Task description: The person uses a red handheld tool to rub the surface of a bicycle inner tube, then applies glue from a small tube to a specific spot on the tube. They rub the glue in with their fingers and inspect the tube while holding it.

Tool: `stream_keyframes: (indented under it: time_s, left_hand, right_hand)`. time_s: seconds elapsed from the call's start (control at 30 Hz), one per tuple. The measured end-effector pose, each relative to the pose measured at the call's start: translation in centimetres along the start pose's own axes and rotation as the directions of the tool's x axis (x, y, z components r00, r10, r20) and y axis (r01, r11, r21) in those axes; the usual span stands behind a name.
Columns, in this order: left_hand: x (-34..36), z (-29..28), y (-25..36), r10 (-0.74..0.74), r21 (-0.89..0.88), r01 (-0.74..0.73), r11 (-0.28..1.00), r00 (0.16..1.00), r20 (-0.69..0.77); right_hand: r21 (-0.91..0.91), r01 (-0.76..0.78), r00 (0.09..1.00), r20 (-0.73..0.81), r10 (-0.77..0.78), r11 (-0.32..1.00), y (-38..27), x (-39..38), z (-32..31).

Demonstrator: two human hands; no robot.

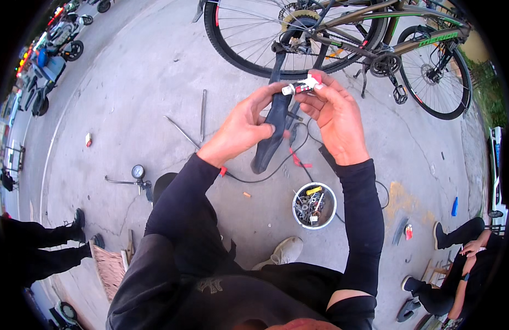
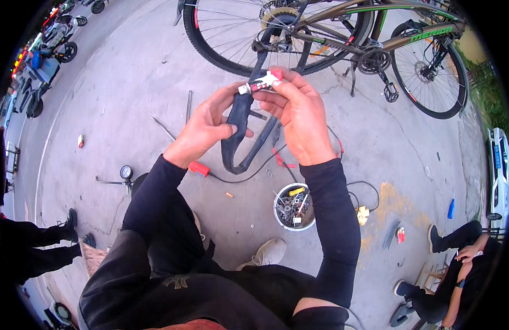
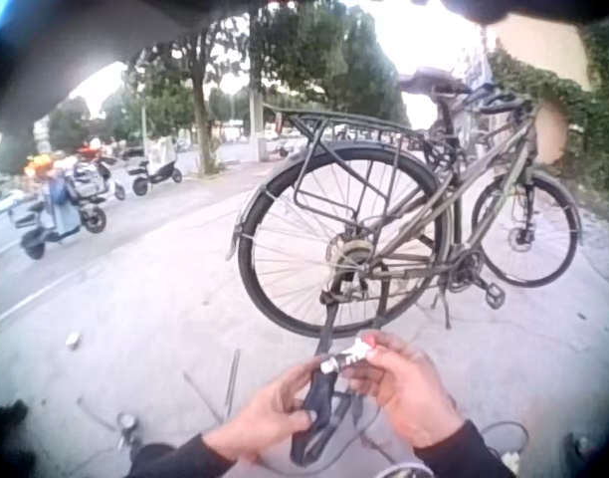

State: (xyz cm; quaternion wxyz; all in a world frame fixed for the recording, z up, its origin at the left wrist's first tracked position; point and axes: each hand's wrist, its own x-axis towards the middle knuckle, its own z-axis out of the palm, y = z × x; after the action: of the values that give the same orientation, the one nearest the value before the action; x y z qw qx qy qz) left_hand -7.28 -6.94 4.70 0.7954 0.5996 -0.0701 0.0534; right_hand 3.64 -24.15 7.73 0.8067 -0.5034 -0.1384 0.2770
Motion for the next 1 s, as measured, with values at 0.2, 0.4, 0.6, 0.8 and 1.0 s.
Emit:
stream_keyframes:
  time_s: [0.2,0.4,0.6,0.8,1.0]
  left_hand:
    - [0.5,0.0,-0.8,0.046,-0.008,-0.046,0.999,0.999,0.011]
    - [0.4,-0.2,-1.1,-0.005,-0.076,0.002,0.997,0.999,-0.042]
    - [0.4,-0.7,-2.6,0.070,0.060,-0.064,0.996,0.992,-0.103]
    - [0.8,-0.2,-2.4,-0.107,-0.013,0.106,0.994,0.980,-0.170]
    - [1.3,-0.7,-4.2,-0.033,0.087,0.054,0.995,0.974,-0.226]
  right_hand:
    - [-0.052,0.008,0.999,-0.051,-0.011,0.999,-0.1,-0.1,-0.3]
    - [-0.118,0.010,0.999,-0.047,-0.015,0.993,0.4,0.2,0.1]
    - [-0.178,0.041,0.998,-0.046,-0.050,0.983,1.5,-1.0,1.5]
    - [-0.229,0.158,0.987,0.036,-0.154,0.960,1.9,-0.6,1.5]
    - [-0.467,0.162,0.987,0.073,-0.145,0.869,2.3,0.6,0.4]
